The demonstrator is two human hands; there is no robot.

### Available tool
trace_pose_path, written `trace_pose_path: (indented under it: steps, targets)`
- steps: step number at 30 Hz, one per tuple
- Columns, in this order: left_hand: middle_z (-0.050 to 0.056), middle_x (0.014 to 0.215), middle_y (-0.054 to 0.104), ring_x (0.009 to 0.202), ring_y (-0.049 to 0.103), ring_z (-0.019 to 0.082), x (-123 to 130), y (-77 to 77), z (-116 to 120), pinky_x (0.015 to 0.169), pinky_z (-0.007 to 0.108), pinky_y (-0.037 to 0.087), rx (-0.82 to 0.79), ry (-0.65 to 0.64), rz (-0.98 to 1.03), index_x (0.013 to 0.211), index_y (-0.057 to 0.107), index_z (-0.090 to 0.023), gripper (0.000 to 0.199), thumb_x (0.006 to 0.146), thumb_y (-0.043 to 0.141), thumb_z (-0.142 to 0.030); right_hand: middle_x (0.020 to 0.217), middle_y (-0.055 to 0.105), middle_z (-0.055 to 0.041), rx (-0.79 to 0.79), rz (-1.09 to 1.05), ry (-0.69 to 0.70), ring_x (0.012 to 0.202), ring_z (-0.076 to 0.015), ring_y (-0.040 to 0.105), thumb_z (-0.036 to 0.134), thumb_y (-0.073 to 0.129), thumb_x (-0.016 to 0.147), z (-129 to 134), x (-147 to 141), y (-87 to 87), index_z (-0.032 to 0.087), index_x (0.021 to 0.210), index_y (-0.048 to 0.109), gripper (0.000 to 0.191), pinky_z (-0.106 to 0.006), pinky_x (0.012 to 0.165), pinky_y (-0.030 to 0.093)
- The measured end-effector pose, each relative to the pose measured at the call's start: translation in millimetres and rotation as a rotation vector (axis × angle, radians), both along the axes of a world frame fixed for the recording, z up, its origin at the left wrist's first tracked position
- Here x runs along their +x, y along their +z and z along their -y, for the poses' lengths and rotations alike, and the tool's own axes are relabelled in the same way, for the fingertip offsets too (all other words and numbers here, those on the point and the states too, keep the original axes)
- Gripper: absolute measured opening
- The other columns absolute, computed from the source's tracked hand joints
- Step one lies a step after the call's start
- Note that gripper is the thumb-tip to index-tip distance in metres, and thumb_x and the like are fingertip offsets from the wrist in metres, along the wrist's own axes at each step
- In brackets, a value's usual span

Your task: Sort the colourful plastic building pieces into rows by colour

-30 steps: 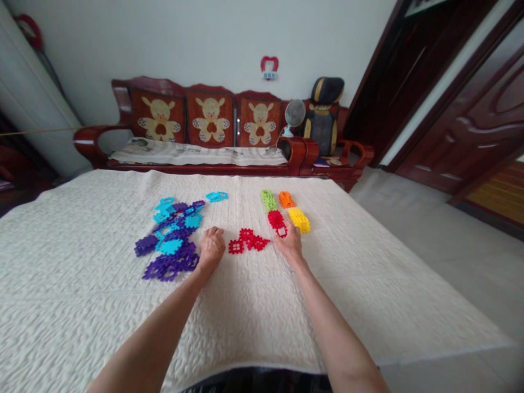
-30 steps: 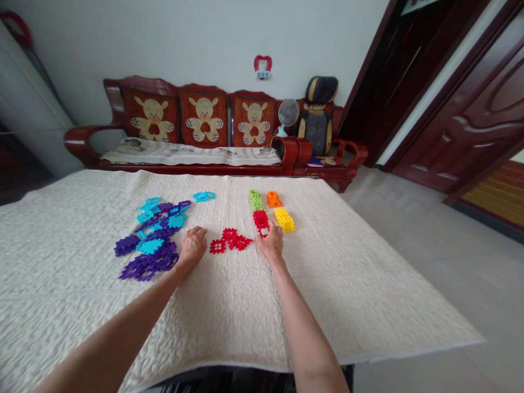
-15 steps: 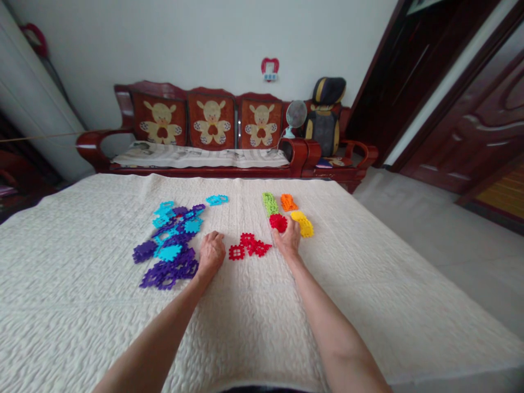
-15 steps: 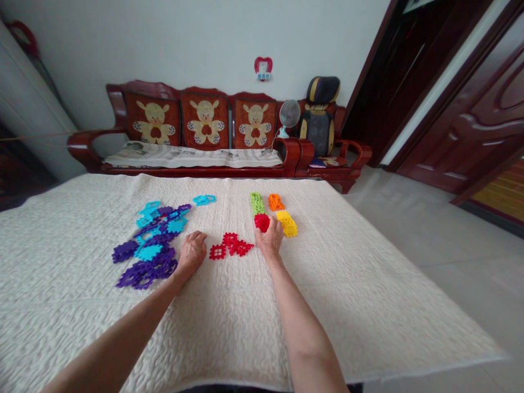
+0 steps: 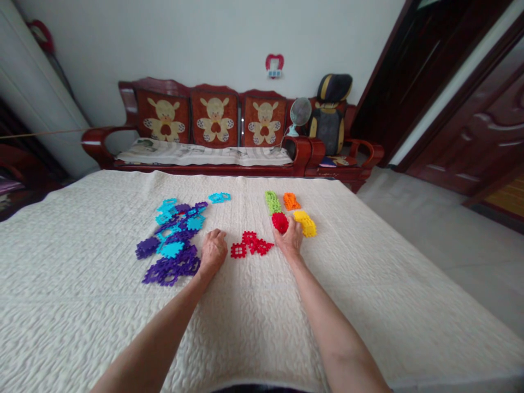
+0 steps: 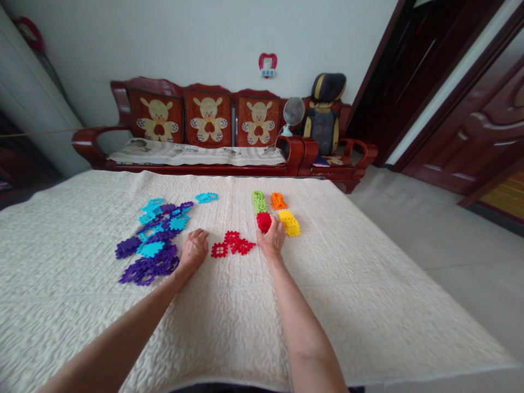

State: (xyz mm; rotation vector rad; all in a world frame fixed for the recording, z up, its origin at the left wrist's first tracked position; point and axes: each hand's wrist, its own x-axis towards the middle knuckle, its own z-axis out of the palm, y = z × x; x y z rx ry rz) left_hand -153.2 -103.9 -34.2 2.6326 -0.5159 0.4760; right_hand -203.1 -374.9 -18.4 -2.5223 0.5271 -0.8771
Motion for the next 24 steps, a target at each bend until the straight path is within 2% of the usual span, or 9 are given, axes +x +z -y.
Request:
trace_pose_path:
  steps: [6,10,12,15,17,19,24]
  targets:
    - [0.011,0.107,0.065,0.103,0.057,0.024,-3,5.7,1,0.097,0.038,0.043,-0.007,-0.008,-0.021,0.104,0.068,-0.016,0.034,0.086,0.040,-0.012,0.117,0.057,-0.0152,0.026,0.007,-0.006,0.112,-0.0298,0.050,0.042,0.058,0.080,-1,1,0.3,0.014,0.130,0.049,0.058,-0.045,0.099,0.039]
    - [0.011,0.104,0.065,0.103,0.057,0.023,-5,10.1,2,0.097,0.037,0.043,-0.003,-0.011,-0.044,0.100,0.068,-0.016,0.031,0.086,0.041,-0.012,0.119,0.056,-0.0171,0.020,0.113,0.019,0.115,-0.0303,0.049,0.039,0.056,0.079,0,-1,-1.0,0.012,0.128,0.050,0.056,-0.045,0.100,0.040]
    - [0.011,0.104,0.065,0.103,0.056,0.023,-5,10.4,2,0.097,0.037,0.042,-0.001,-0.009,-0.052,0.100,0.068,-0.016,0.030,0.087,0.041,-0.012,0.120,0.057,-0.0166,0.017,0.153,0.113,0.117,-0.0278,0.050,0.032,0.050,0.083,-2,-3,-0.6,0.013,0.126,0.052,0.047,-0.043,0.101,0.041]
    - [0.011,0.103,0.064,0.103,0.055,0.024,-4,8.9,2,0.097,0.038,0.042,-0.002,-0.011,-0.061,0.100,0.068,-0.016,0.031,0.087,0.040,-0.012,0.114,0.062,-0.0130,0.021,0.103,0.343,0.113,-0.0231,0.055,0.024,0.043,0.086,-14,-5,2.2,0.017,0.117,0.058,0.036,-0.038,0.100,0.043]
    - [0.011,0.103,0.064,0.104,0.055,0.024,-3,7.6,1,0.097,0.038,0.042,-0.009,-0.014,-0.065,0.100,0.068,-0.016,0.031,0.086,0.041,-0.012,0.109,0.065,-0.0112,0.011,0.030,0.488,0.110,-0.0213,0.058,0.024,0.045,0.086,-27,-6,5.3,0.017,0.110,0.062,0.030,-0.035,0.100,0.043]
    - [0.011,0.102,0.064,0.103,0.055,0.024,-2,6.6,1,0.097,0.037,0.041,-0.024,-0.012,-0.069,0.100,0.068,-0.016,0.031,0.086,0.041,-0.012,0.108,0.066,-0.0105,-0.019,-0.047,0.561,0.109,-0.0212,0.058,0.029,0.051,0.087,-42,-8,8.6,0.017,0.108,0.064,0.028,-0.034,0.101,0.042]
    - [0.012,0.103,0.064,0.104,0.054,0.023,-2,6.2,1,0.097,0.039,0.041,-0.046,-0.015,-0.076,0.101,0.068,-0.016,0.032,0.087,0.040,-0.011,0.110,0.066,-0.0103,-0.115,-0.222,0.471,0.106,-0.0233,0.058,0.038,0.064,0.081,-65,-13,12.4,0.018,0.110,0.067,0.035,-0.036,0.100,0.041]
